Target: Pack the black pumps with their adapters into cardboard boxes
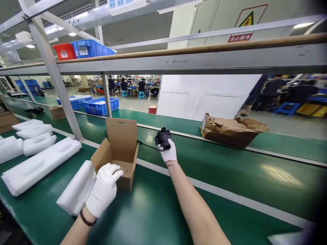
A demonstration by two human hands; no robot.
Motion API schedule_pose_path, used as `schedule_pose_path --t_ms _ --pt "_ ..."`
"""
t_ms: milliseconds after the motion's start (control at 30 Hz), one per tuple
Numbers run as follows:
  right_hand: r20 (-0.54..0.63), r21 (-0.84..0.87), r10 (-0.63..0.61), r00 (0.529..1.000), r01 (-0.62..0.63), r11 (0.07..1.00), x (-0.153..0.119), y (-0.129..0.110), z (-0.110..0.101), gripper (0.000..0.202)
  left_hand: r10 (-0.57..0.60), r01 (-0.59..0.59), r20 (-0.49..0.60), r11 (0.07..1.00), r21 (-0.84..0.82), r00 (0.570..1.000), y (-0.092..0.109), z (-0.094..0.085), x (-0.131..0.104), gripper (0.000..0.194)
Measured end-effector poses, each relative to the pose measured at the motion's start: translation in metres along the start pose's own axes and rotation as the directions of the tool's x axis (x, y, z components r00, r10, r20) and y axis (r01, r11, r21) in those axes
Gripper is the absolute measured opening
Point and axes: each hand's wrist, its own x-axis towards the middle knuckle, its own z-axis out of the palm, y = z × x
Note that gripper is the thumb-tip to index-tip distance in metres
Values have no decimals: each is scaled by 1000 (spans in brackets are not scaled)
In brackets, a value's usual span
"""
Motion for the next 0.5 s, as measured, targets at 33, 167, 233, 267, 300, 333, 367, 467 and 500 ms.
schedule_pose_path --t_ms 33,167,233,267,300,333,367,467,500 --pt "17 84 -1 1000 0 996 -11 -18 -10 55 4 -4 14 1000 5 1000 -2 1 0 49" --pt "108 506 -59 992 -4 862 -70 -106 -41 43 5 -8 68 999 40 998 -6 3 2 43" --pt "129 608 -148 980 40 793 -108 -151 -49 38 -9 5 85 999 48 996 -6 3 4 40" --pt "150 618 -201 968 67 783 -129 -170 -52 37 -15 11 91 999 49 996 -6 4 4 38" --pt "181 613 -254 950 94 785 -151 -188 -54 37 -20 16 97 999 46 995 -6 4 4 38" --pt "215 590 -299 930 120 798 -174 -203 -55 38 -23 19 101 999 39 995 -6 4 4 38" --pt "244 549 -328 913 149 822 -197 -215 -56 39 -26 23 106 999 32 994 -8 5 5 37" --pt "262 326 -323 909 232 917 -265 -239 -59 47 -52 52 139 999 7 989 -15 11 9 38" --pt "246 245 -302 921 243 939 -286 -244 -60 50 -62 63 161 998 -5 985 -17 12 11 38"
